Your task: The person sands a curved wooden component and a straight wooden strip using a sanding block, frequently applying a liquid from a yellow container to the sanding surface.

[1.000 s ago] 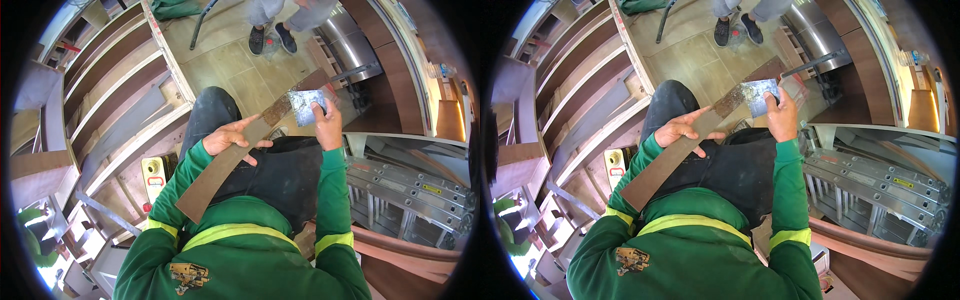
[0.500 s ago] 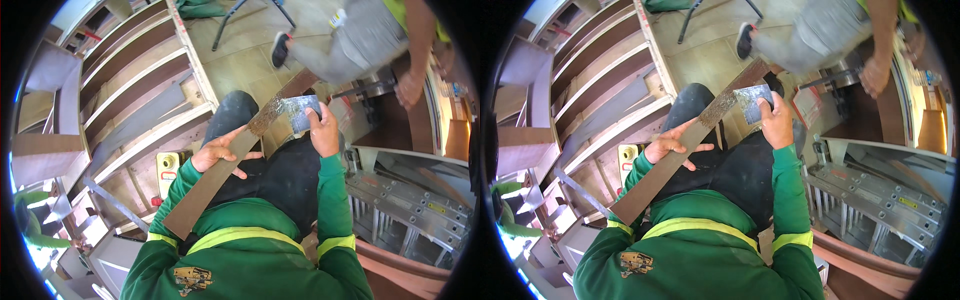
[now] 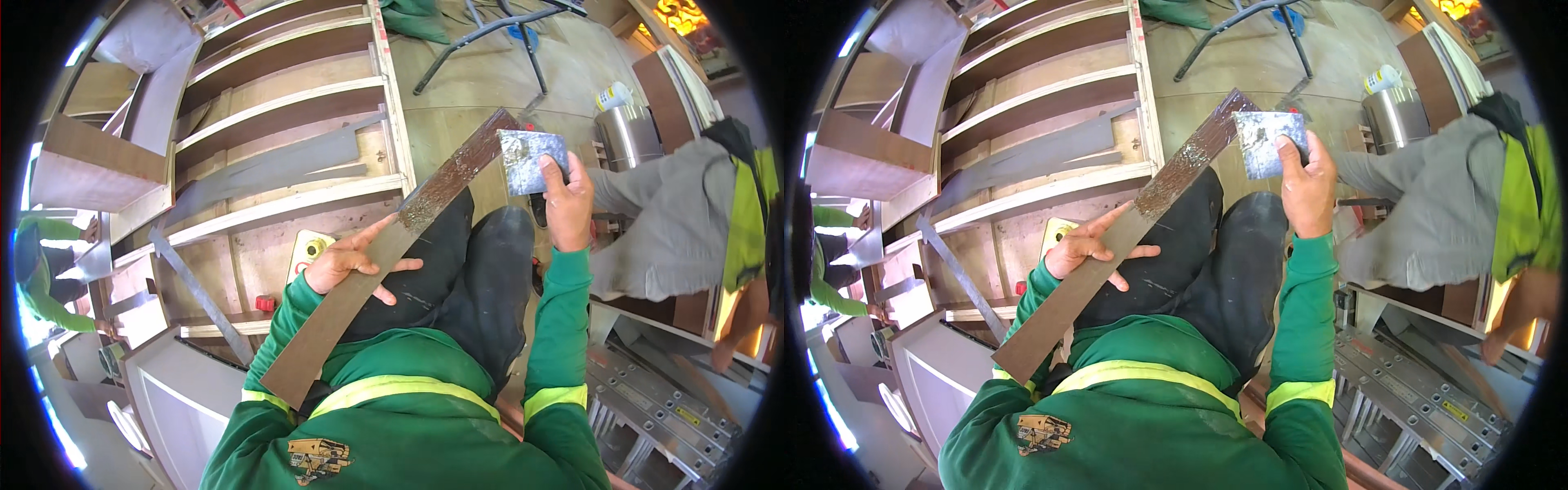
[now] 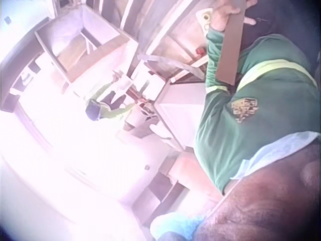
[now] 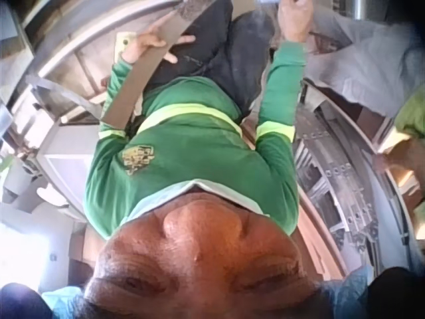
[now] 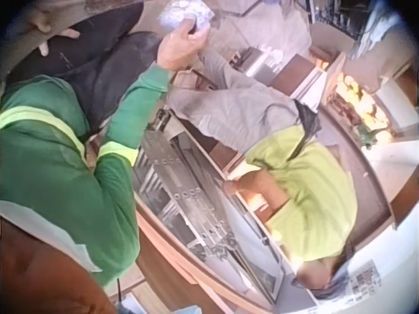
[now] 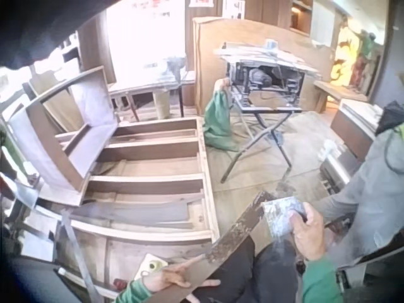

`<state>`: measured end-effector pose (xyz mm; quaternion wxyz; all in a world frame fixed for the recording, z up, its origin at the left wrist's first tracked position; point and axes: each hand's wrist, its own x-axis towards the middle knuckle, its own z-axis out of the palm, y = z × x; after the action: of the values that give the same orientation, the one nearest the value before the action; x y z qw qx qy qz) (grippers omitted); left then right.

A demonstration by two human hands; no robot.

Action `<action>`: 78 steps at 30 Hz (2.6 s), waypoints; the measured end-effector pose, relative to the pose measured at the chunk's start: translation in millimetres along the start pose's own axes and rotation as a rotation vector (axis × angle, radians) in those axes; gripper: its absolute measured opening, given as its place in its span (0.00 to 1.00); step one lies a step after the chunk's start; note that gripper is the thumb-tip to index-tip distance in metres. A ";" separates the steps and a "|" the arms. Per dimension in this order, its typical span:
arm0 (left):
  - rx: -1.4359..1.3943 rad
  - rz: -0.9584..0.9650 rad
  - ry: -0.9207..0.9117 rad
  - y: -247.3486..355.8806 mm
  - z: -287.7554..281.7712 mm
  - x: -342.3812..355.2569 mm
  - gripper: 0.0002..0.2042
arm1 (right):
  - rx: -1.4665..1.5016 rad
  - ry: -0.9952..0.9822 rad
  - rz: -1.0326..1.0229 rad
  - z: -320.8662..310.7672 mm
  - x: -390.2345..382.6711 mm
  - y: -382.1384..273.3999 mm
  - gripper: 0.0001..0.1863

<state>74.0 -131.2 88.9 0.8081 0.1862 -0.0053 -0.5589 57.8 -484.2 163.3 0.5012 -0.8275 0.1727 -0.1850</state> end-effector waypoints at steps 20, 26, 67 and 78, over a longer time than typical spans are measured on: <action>0.056 -0.020 -0.020 10.4 9.6 -13.6 0.48 | 0.217 -0.120 0.098 20.6 15.9 2.6 0.14; 0.036 -0.015 -0.073 3.9 1.8 2.0 0.47 | 0.221 -0.197 0.148 36.4 -5.5 24.9 0.15; 0.156 0.080 0.142 -41.4 64.2 17.7 0.46 | -0.436 -0.465 -0.538 34.8 -117.3 -24.4 0.26; 0.200 0.029 0.020 -27.4 50.0 32.2 0.47 | -0.412 -0.513 -0.509 40.3 -128.1 -25.3 0.28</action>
<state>50.5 -183.5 120.6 0.7936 0.2713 -0.0557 -0.5418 -32.0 -381.9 151.6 0.2900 -0.9461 -0.1345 -0.0526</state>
